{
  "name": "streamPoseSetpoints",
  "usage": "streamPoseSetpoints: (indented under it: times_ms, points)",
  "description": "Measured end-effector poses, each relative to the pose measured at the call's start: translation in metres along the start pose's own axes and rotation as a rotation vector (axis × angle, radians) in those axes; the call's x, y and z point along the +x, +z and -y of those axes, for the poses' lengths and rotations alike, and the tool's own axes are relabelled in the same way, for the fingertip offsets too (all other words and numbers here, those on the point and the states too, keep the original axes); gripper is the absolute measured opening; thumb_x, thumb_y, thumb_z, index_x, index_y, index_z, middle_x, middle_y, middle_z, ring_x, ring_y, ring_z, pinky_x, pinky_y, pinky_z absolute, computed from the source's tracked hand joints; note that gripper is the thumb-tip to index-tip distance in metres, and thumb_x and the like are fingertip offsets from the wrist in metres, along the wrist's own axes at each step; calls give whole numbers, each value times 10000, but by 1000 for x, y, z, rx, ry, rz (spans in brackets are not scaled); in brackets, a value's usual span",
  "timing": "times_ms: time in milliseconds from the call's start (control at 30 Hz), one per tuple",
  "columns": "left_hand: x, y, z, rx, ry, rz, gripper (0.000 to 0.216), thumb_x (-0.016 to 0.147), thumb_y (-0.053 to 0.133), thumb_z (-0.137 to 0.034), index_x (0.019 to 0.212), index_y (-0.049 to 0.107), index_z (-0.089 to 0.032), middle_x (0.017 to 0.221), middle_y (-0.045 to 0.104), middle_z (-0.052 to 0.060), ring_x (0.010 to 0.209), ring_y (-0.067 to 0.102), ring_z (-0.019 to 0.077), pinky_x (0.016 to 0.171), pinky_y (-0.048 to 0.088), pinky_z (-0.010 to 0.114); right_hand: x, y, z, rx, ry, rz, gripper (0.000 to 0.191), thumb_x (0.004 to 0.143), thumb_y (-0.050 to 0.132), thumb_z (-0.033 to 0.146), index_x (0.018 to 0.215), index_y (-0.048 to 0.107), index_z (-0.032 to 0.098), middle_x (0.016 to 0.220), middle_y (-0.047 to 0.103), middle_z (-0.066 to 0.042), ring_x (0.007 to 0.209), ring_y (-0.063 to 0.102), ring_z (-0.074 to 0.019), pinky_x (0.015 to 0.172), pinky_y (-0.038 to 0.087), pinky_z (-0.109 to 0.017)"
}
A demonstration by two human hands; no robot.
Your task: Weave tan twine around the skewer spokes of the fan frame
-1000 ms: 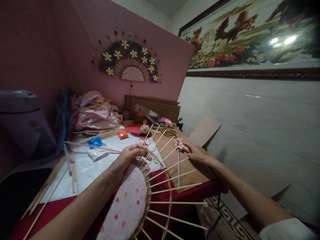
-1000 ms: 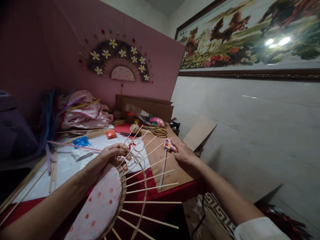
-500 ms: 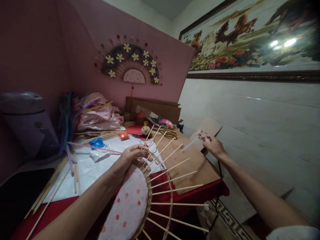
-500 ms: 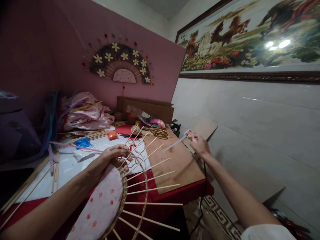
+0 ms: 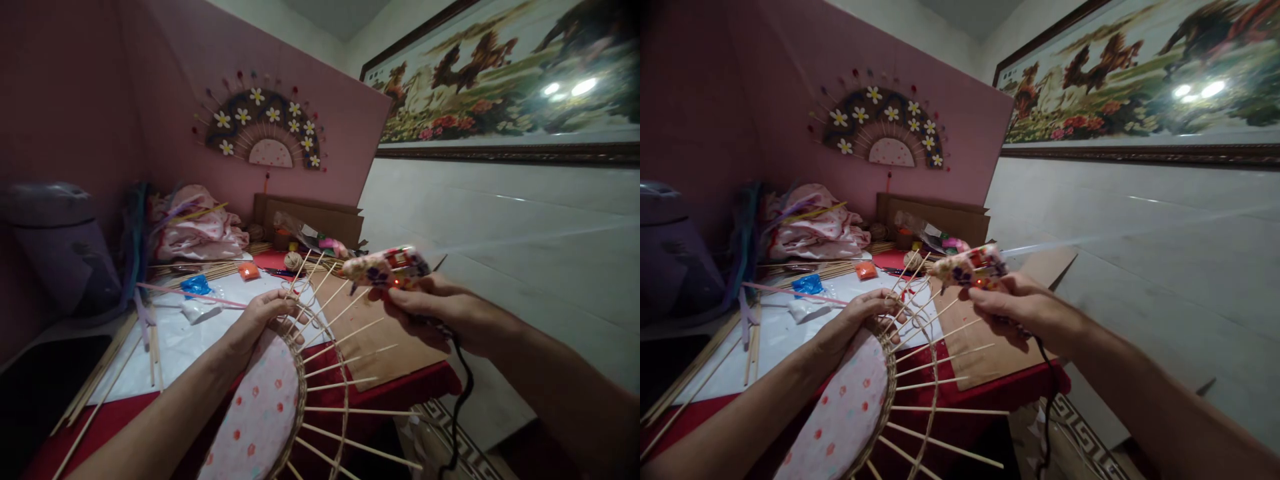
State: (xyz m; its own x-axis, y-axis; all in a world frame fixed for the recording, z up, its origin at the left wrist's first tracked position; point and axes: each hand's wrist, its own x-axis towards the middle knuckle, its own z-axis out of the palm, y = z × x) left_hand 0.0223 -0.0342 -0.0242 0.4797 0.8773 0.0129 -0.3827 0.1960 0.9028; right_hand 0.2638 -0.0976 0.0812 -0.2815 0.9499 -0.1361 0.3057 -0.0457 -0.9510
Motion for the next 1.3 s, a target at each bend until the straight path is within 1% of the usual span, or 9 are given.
streamPoseSetpoints:
  times_ms: [67,133,233,400,567,733,867,1167,1300]
  points:
    - [0,1,0,-10,-1,-7,112,729,593,-246,768,520,-171,704,666,47,492,623,178,487,479,304,7,14,4,-90,42,87,327,762,593,477,726,532,157,513,398,62,344,314,-34,264,271,-143]
    - [0,1,0,-26,6,-2,118,721,604,-248,758,524,-168,700,665,48,488,621,173,492,480,302,14,22,6,-160,63,140,378,766,575,505,634,477,164,481,390,66,335,320,-34,264,288,-141]
    - [-1,1,0,-46,7,18,123,719,609,-251,766,533,-167,705,659,44,490,622,171,503,482,305,23,29,5,-223,77,177,411,787,540,517,590,435,172,452,382,70,328,326,-33,265,297,-134]
    - [-2,1,-1,-35,-5,31,94,744,584,-238,772,524,-171,706,652,35,508,623,175,516,482,310,31,32,0,-288,101,163,419,788,516,549,612,440,176,468,382,68,334,325,-37,256,311,-136]
    - [-2,0,0,-47,17,44,82,756,576,-228,786,527,-170,703,649,34,502,615,164,535,484,314,34,33,2,-343,83,180,448,788,493,581,599,440,178,453,388,62,326,336,-40,262,320,-144]
    - [-1,-1,1,-55,24,63,93,746,585,-231,798,541,-168,703,648,36,513,618,168,551,490,321,37,35,3,-369,76,162,467,759,510,611,599,440,178,452,394,66,309,345,-40,246,308,-145]
    - [-1,-1,2,-73,40,57,103,740,597,-220,815,553,-165,713,649,35,516,608,154,555,497,321,40,35,2,-393,74,177,484,770,503,599,548,418,177,433,392,63,293,347,-38,240,306,-146]
    - [-1,-2,2,-59,41,65,104,745,596,-212,827,549,-167,715,644,27,518,609,155,516,483,296,40,35,-1,-398,41,182,460,783,501,586,579,420,182,446,397,65,293,343,-37,236,306,-146]
    - [-2,-1,2,-41,46,81,68,782,560,-216,835,549,-175,722,650,3,531,599,141,548,478,290,41,34,-3,-427,22,183,486,785,478,610,577,420,175,439,402,59,292,354,-40,241,306,-143]
